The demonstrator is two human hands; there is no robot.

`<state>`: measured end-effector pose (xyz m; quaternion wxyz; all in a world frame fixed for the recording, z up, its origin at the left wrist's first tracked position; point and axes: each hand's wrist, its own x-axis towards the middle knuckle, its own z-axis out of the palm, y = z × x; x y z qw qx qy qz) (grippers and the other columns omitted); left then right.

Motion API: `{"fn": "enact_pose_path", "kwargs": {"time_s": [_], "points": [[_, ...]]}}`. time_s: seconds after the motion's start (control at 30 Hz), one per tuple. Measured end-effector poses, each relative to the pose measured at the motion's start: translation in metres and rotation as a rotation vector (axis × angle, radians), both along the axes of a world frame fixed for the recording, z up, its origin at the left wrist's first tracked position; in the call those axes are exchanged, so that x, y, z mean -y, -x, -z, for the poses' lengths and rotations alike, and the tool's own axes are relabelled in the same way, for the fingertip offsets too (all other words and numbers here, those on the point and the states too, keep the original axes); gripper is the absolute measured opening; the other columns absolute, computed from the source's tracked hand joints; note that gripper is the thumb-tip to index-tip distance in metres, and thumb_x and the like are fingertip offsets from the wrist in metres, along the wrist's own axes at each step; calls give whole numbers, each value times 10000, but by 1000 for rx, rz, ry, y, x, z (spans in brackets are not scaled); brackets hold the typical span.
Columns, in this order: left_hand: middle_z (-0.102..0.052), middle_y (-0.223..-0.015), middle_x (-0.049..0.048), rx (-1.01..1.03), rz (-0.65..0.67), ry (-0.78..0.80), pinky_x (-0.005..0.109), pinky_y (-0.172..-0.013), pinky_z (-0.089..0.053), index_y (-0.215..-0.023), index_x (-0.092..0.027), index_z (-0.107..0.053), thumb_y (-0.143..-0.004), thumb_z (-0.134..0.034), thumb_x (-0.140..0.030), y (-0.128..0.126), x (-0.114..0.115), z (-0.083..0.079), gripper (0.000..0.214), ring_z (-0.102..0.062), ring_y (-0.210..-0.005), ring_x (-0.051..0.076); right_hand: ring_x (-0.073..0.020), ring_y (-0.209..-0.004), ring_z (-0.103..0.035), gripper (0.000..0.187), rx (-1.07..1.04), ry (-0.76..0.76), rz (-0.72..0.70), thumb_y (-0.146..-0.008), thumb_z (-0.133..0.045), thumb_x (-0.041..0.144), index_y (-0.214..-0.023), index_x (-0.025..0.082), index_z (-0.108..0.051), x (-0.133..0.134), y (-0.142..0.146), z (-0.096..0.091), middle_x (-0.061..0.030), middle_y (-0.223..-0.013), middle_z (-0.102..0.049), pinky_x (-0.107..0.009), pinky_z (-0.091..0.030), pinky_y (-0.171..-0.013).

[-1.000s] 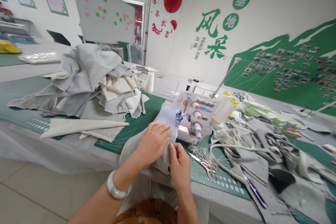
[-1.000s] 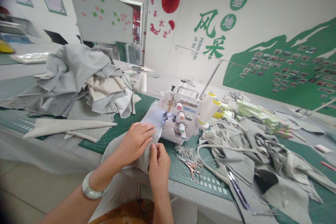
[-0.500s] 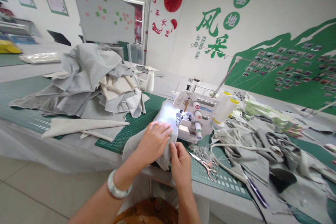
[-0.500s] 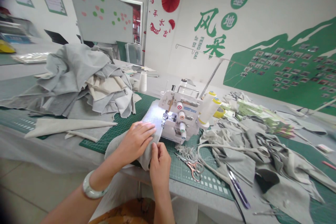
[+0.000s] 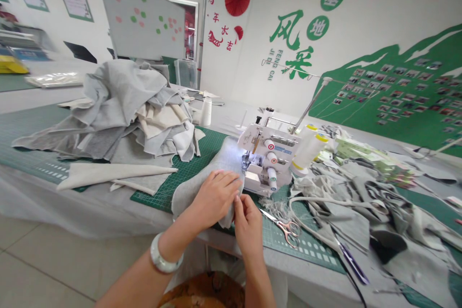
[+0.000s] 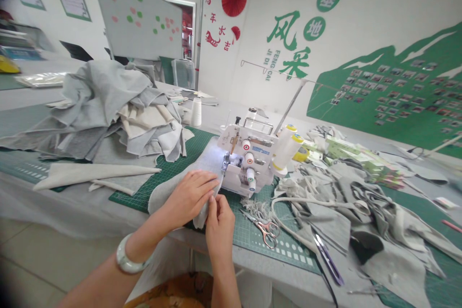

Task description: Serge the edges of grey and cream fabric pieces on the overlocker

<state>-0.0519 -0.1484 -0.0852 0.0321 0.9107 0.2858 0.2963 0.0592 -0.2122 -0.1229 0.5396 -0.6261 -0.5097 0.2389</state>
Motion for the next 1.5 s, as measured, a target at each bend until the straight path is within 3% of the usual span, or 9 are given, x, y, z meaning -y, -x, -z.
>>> {"fn": "enact_pose_path", "kwargs": {"time_s": [1.07,1.5], "points": [[-530,-1348,86,-66,-64,-10,440,-1116,-263,-1261,-169,-518,-945,-402,-228,-1,-10,3,342,-433,-1283,213,-110,-464,-483,346,-25,16,-12,-918,-443,451,-675,209,-491,-3,-3,-3,61,-502,-503,-221,-362,-512],[-556,-1325,89,-69,-44,-29,471,-1118,-230,-1246,-168,-534,-950,-367,-192,4,-11,-2,341,-446,-1279,214,-119,-480,-534,352,-109,31,-63,-937,-386,473,-702,223,-466,-7,-2,-1,28,-579,-589,-225,-411,-507]]}}
